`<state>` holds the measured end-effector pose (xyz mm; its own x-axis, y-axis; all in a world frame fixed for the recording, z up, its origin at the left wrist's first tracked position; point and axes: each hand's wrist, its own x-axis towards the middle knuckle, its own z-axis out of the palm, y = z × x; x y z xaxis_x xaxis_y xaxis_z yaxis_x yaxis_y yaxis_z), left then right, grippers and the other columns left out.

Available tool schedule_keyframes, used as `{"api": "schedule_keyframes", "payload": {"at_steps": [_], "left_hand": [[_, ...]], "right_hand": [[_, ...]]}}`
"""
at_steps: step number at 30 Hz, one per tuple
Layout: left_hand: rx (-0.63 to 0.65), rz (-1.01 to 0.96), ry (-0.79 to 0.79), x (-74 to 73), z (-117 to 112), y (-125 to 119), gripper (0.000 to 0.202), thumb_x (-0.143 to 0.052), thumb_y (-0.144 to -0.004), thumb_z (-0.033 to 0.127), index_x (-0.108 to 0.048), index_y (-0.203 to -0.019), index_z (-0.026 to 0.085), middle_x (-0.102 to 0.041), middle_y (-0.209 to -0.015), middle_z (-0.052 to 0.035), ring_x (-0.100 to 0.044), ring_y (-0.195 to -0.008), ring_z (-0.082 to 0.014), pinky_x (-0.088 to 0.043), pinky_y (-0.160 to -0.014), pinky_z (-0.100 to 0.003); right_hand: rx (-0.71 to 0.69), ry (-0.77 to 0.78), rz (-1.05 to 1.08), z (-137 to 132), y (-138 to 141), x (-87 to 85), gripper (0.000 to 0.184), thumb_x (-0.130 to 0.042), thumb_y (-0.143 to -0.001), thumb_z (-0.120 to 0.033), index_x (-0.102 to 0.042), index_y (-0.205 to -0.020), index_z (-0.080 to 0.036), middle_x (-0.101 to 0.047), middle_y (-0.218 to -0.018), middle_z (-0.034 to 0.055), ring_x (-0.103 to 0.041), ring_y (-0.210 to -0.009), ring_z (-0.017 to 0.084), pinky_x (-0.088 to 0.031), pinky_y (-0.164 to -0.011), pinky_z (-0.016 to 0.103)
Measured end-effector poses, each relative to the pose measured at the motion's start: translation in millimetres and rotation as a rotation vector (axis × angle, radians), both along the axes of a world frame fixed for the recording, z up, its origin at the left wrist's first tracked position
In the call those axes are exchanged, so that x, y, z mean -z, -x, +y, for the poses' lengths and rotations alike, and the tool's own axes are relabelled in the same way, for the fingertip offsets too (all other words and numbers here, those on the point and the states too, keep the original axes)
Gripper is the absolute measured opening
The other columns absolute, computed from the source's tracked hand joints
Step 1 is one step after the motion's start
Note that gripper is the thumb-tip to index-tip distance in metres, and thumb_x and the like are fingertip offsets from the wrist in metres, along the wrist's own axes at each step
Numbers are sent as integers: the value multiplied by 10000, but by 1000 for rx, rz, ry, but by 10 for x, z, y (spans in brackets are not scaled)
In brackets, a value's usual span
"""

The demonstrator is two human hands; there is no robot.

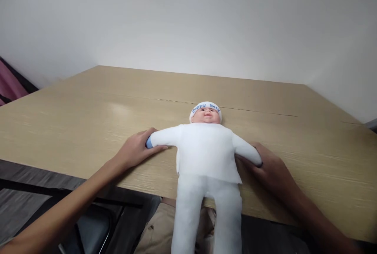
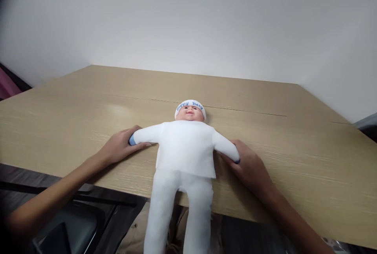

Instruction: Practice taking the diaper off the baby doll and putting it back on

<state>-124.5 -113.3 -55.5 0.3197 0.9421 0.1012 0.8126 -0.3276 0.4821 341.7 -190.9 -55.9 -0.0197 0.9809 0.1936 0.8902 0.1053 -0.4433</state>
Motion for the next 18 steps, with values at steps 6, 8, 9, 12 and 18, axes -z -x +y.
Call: {"api": "schedule_keyframes", "payload": {"at_steps": [6,8,9,12,18], "left_hand": [[13,60,-102,82,594,-63,691,-571,-952,903,-658,-1193,261,-822,-1042,-94,-755,-917,-335,-508,-753,-390],[-5,80,-150,108,784,-88,710,-569,-945,913,-662,-1185,251,-819,-1020,-102,-757,-905,-341,-501,-739,-389],[-17,90,-175,119,879,-101,717,-572,-941,914,-667,-1182,246,-819,-1006,-107,-759,-900,-346,-498,-734,-391],[-48,107,-230,149,1164,-134,715,-581,-936,901,-681,-1181,236,-819,-985,-113,-764,-902,-357,-497,-724,-391],[-58,65,-280,183,1705,-182,707,-622,-917,877,-695,-1213,240,-829,-1070,-114,-764,-956,-347,-511,-762,-387]], "right_hand": [[19,-69,-36,562,-1,53,470,-612,-1015,-717,-729,-1126,-276,-836,-1060,85,-779,-904,330,-527,-732,390],[39,-106,-58,747,7,81,480,-612,-1013,-725,-728,-1101,-268,-830,-1037,92,-770,-878,330,-514,-716,390],[49,-125,-67,842,10,95,483,-613,-1011,-727,-728,-1092,-265,-828,-1027,96,-765,-868,331,-511,-710,391],[52,-170,-74,1131,1,131,485,-612,-1010,-725,-729,-1077,-259,-825,-1013,109,-758,-862,341,-512,-713,402],[18,-212,-58,1684,-80,164,527,-595,-1018,-734,-738,-1149,-244,-840,-1114,131,-770,-960,368,-520,-775,425]]}}
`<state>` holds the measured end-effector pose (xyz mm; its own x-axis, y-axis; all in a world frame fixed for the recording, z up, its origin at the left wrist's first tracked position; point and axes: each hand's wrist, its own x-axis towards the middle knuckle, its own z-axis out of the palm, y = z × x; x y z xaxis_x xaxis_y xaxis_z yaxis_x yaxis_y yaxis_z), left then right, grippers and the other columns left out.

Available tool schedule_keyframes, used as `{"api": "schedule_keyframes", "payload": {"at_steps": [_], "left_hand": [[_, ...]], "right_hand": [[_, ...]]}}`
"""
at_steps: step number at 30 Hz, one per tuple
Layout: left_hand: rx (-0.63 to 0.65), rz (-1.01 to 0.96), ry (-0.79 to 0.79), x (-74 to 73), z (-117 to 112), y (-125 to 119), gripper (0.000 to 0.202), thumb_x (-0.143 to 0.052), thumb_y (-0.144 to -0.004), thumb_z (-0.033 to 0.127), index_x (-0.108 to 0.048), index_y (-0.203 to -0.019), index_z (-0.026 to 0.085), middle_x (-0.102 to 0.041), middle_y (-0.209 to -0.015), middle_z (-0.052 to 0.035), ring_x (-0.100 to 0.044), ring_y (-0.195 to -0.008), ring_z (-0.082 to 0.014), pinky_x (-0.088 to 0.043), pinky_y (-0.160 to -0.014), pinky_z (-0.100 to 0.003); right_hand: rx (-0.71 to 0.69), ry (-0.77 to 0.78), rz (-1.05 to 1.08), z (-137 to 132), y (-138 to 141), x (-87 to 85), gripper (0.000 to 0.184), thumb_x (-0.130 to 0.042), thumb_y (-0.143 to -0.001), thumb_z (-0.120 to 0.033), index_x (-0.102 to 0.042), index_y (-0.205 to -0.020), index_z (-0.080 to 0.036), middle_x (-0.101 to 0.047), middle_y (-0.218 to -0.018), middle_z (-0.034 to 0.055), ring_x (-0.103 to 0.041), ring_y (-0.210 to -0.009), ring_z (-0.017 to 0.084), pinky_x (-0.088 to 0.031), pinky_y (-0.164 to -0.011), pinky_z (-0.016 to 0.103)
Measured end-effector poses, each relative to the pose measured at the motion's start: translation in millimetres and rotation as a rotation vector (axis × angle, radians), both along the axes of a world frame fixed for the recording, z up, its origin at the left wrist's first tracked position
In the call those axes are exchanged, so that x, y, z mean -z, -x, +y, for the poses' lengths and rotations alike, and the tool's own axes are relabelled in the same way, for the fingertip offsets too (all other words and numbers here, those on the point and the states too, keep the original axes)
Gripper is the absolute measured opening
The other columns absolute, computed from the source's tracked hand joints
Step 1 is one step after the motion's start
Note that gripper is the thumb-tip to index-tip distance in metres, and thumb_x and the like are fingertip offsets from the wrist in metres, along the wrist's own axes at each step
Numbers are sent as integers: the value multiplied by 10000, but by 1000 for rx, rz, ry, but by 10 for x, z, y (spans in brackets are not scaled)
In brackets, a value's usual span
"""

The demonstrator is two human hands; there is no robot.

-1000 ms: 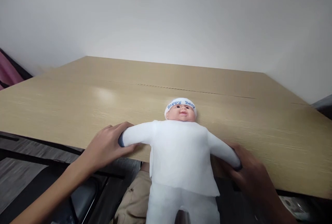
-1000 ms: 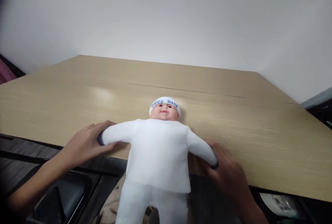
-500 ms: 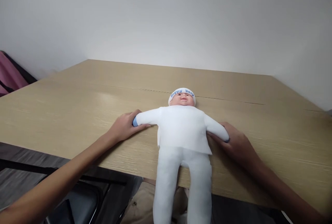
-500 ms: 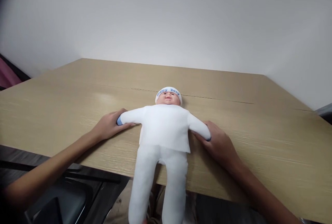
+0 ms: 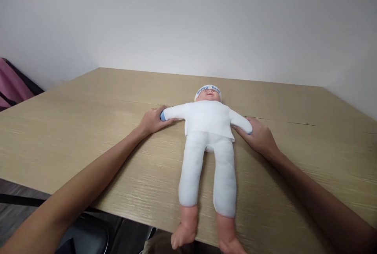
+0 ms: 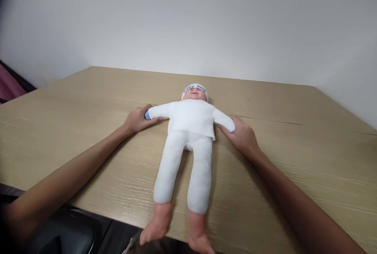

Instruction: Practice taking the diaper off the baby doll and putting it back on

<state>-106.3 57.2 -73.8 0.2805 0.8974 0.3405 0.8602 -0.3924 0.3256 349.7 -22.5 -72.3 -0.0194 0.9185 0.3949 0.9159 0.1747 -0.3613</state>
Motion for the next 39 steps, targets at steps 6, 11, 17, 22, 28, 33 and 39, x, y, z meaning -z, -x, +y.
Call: {"api": "schedule_keyframes", "payload": {"at_steps": [6,11,17,22,28,33,39], "left_hand": [[-63,8,-51,31,537,-110,705,-621,-908,883,-688,-1160,228,-805,-1012,-125,-743,-943,-367,-495,-782,-409],[-87,-17,-142,79,906,-182,662,-666,-916,851,-665,-1133,226,-777,-1056,-111,-716,-987,-346,-484,-1007,-486],[-85,-48,-163,157,1096,-114,612,-683,-944,793,-666,-1179,228,-724,-1188,-118,-670,-1142,-344,-433,-1039,-486],[-66,-45,-137,184,1101,-82,603,-679,-951,789,-673,-1195,238,-715,-1202,-122,-630,-1193,-367,-431,-1052,-502],[74,-81,-141,161,1097,-82,655,-691,-969,728,-644,-1409,245,-683,-1434,-142,-598,-1277,-369,-438,-1131,-513],[94,-56,-93,168,1054,-108,657,-632,-1004,701,-649,-1490,261,-675,-1482,-144,-562,-1345,-393,-416,-1181,-543],[-45,-63,-120,177,819,-146,809,-617,-985,755,-556,-1598,231,-571,-1607,-201,-486,-1444,-446,-383,-1217,-586]], "right_hand": [[57,-31,1,533,-43,28,618,-606,-980,-824,-736,-1116,-236,-836,-1043,141,-760,-918,376,-500,-734,419],[120,-68,1,945,-80,46,628,-668,-944,-806,-740,-1188,-232,-842,-1052,141,-757,-934,382,-504,-756,422],[74,-142,2,1162,-181,110,643,-655,-954,-815,-713,-1221,-233,-816,-1175,158,-723,-1037,377,-534,-864,453],[39,-133,-46,1179,-313,172,683,-613,-973,-819,-692,-1291,-219,-782,-1223,192,-701,-1093,416,-529,-941,525],[24,-106,-53,1244,-359,206,647,-584,-1013,-769,-709,-1332,-220,-780,-1254,191,-667,-1127,420,-496,-993,545],[73,-130,-72,1233,-387,281,686,-619,-985,-753,-694,-1417,-226,-734,-1369,207,-606,-1244,440,-475,-1056,568],[170,-109,5,1094,-487,388,889,-694,-906,-765,-561,-1560,-178,-618,-1568,247,-514,-1425,460,-402,-1206,616]]}}
